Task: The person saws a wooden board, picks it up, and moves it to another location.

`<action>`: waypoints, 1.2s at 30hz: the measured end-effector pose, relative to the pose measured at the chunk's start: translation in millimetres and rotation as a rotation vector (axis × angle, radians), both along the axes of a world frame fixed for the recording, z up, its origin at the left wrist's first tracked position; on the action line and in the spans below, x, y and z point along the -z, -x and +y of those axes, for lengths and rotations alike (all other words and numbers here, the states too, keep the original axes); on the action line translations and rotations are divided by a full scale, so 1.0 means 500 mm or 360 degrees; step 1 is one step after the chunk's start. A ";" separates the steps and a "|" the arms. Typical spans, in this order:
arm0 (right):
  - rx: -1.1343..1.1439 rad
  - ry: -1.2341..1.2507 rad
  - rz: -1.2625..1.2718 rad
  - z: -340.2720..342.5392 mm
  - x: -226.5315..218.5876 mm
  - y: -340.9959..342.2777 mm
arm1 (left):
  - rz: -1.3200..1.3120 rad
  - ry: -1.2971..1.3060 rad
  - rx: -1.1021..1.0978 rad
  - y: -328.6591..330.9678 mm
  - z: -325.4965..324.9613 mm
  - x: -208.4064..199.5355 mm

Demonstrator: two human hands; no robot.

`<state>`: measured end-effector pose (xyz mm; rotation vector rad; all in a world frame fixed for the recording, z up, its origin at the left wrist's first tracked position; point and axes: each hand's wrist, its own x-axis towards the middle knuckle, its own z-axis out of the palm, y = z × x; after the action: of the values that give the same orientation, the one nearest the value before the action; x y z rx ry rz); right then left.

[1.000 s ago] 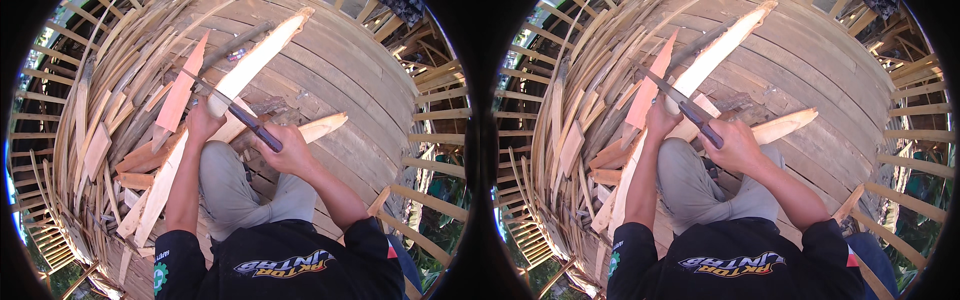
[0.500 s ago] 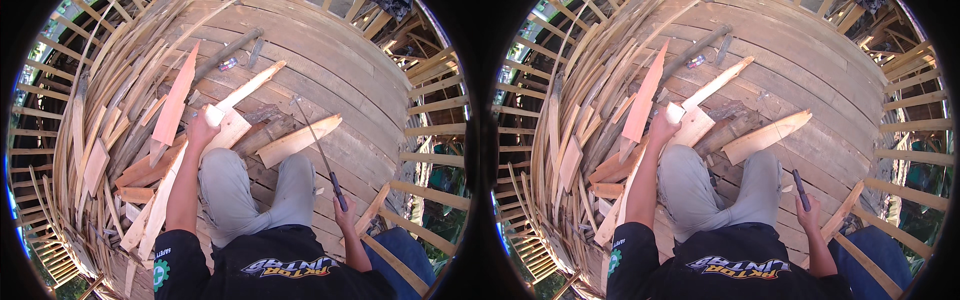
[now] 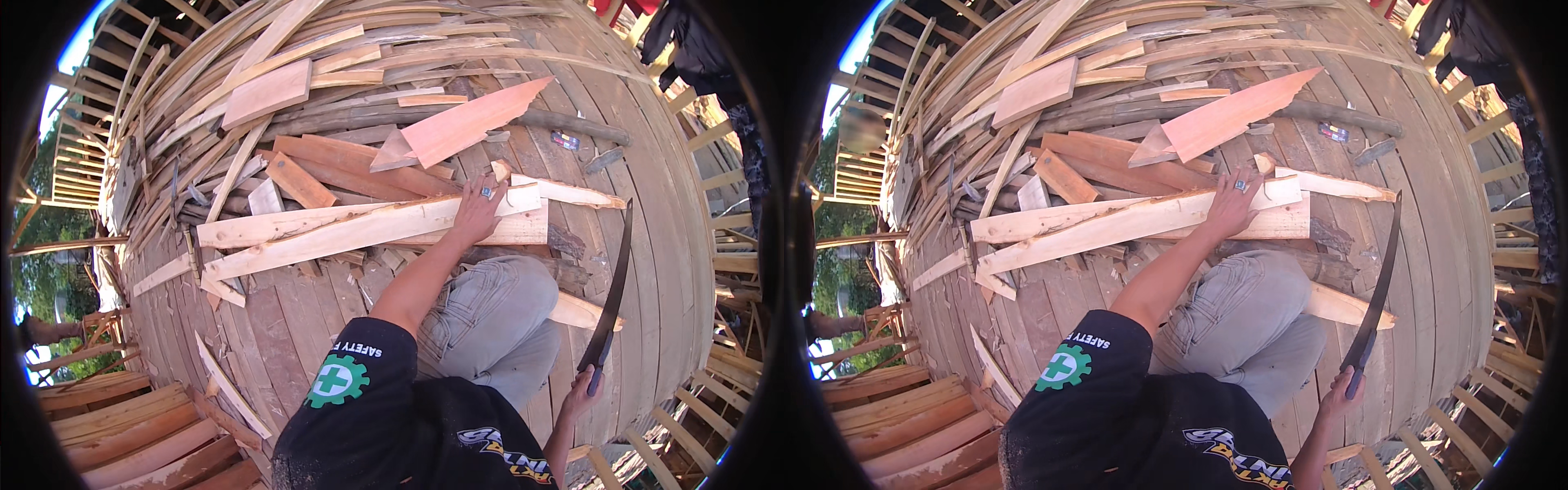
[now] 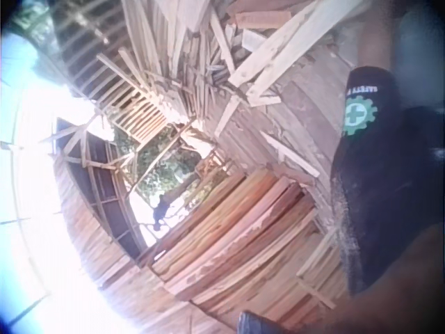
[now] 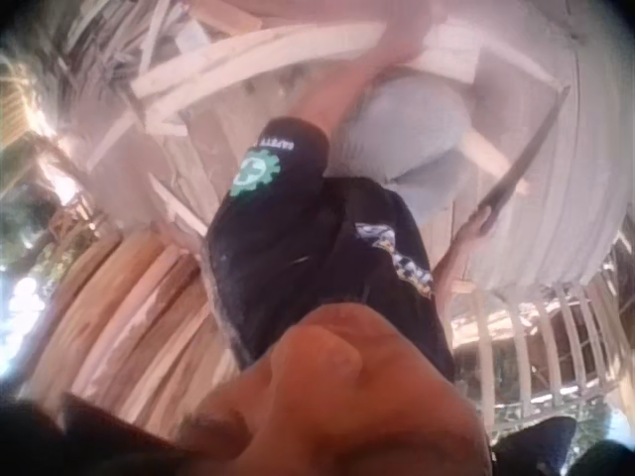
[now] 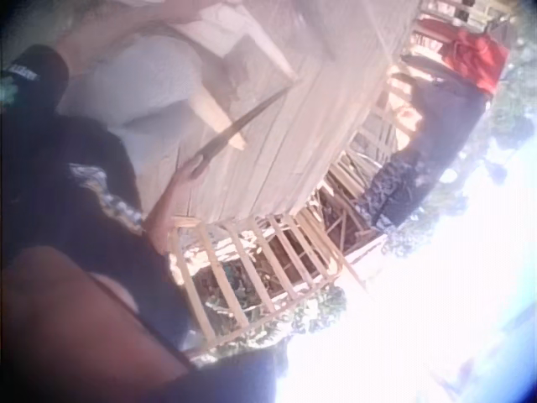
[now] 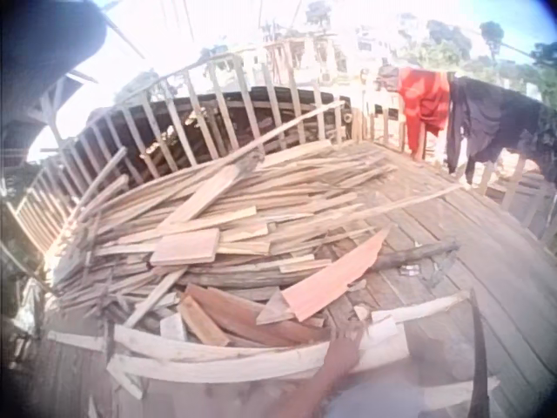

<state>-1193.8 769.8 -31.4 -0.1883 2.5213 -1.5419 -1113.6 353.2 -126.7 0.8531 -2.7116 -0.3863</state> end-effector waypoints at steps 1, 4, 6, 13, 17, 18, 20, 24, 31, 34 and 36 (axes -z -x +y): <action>-0.0025 0.0040 0.0009 -0.010 0.002 0.007 | 0.0068 -0.0011 -0.0064 -0.040 0.004 -0.004; -0.0158 -0.0023 0.0121 -0.033 -0.007 0.011 | 0.0201 -0.0154 -0.0336 -0.185 0.019 0.005; -0.0218 -0.0097 0.0253 -0.047 -0.017 0.000 | 0.0255 -0.0272 -0.0576 -0.313 0.048 0.026; -0.0468 -0.0135 0.0514 -0.127 -0.041 0.076 | -0.0501 -0.1291 -0.1538 -0.745 0.232 0.156; -0.0689 -0.0098 0.0804 -0.252 -0.071 0.082 | -0.0612 -0.1602 -0.1519 -0.936 0.390 0.238; -0.0750 -0.0044 0.0834 -0.287 -0.072 0.075 | -0.0606 -0.1596 -0.1434 -0.964 0.416 0.231; -0.0873 0.0067 0.0913 -0.363 -0.063 0.058 | -0.0567 -0.1546 -0.1462 -1.015 0.462 0.218; -0.1066 0.0221 0.1024 -0.481 -0.057 -0.004 | -0.0398 -0.1351 -0.1625 -1.072 0.502 0.205; -0.1261 0.0001 0.0872 -0.449 -0.053 -0.142 | 0.0423 -0.1962 -0.1882 -1.024 0.355 0.182; -0.1206 0.0086 0.1027 -0.421 -0.035 -0.155 | 0.1202 -0.2168 -0.1888 -0.981 0.227 0.165; -0.1099 -0.0016 0.0929 -0.401 -0.023 -0.155 | 0.1656 -0.2267 -0.1918 -0.967 0.178 0.186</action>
<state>-1116.3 569.2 -19.8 -1.5114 2.3941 -1.2899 -630.3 442.0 -219.9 1.6183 -0.4374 -1.7278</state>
